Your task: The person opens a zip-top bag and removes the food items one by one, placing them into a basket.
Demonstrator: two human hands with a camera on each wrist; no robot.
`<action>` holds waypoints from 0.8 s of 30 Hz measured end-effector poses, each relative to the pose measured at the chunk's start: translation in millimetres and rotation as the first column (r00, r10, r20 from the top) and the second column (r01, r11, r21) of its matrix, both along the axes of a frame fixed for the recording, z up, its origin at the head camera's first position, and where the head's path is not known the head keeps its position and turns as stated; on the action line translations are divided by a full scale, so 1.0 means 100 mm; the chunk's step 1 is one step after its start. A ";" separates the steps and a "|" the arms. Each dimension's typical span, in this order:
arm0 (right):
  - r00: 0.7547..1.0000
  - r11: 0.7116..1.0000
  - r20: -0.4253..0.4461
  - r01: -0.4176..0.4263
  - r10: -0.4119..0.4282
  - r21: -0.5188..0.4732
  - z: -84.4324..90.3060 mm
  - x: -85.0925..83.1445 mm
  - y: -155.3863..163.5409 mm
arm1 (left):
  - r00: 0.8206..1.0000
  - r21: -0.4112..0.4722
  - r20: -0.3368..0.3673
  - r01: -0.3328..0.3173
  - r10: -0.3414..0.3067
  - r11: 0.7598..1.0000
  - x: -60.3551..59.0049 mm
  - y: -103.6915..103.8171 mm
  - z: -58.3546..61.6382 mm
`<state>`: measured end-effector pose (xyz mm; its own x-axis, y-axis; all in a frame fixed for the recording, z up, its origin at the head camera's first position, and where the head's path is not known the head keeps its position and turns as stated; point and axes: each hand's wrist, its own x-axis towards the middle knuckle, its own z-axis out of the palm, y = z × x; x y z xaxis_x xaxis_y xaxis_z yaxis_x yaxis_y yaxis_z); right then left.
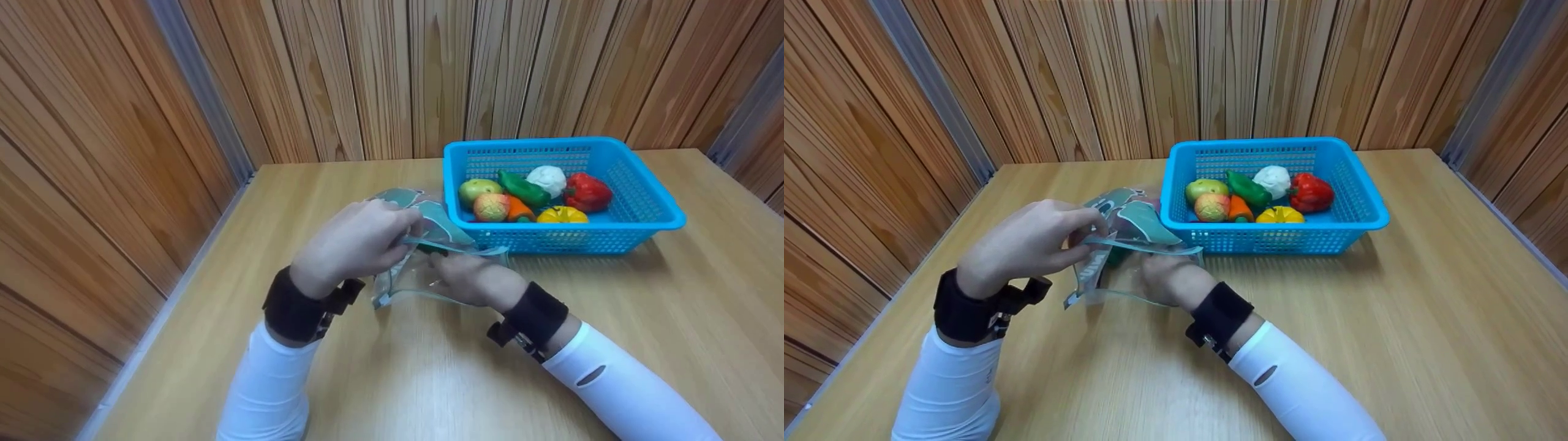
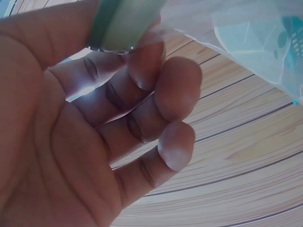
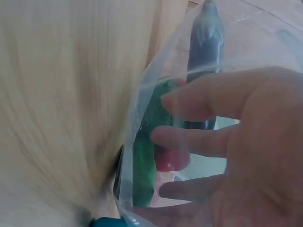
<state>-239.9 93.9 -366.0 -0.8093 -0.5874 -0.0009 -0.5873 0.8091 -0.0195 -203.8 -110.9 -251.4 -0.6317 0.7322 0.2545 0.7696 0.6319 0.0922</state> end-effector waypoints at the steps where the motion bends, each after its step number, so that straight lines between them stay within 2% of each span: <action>1: 1.000 1.000 0.009 0.012 -0.012 0.021 -0.01 0.00 0.00 | 1.000 -0.001 0.001 0.002 -0.002 1.000 0.00 0.00 0.00; 4: 0.999 0.997 0.026 0.039 -0.041 0.067 -0.01 0.02 -0.01 | 1.000 0.003 0.006 0.003 -0.003 1.000 -0.01 0.01 -0.01; 6: 0.999 0.994 0.008 0.043 -0.044 0.100 -0.01 0.02 -0.01 | 1.000 0.003 0.010 -0.003 0.003 1.000 -0.01 0.01 -0.01; 14: 0.998 0.989 0.030 0.048 -0.053 0.140 -0.02 0.02 -0.01 | 1.000 0.009 0.015 -0.009 0.009 1.000 -0.01 0.00 -0.01; 18: 1.000 0.984 -0.029 0.013 -0.008 0.178 0.02 0.03 -0.02 | 1.000 0.011 0.003 -0.008 0.008 1.000 -0.02 -0.01 0.00; 21: 0.989 0.993 -0.128 -0.065 0.077 0.096 0.09 0.05 -0.03 | 1.000 0.010 0.000 -0.011 0.011 1.000 -0.02 -0.02 0.00; 23: 0.980 0.991 -0.155 -0.130 0.122 -0.038 0.16 0.08 -0.03 | 1.000 0.008 0.000 -0.018 0.018 1.000 -0.03 -0.02 0.00; 24: 0.978 0.980 -0.156 -0.160 0.141 -0.119 0.21 0.10 -0.03 | 1.000 0.008 0.005 -0.021 0.021 1.000 -0.04 -0.02 0.00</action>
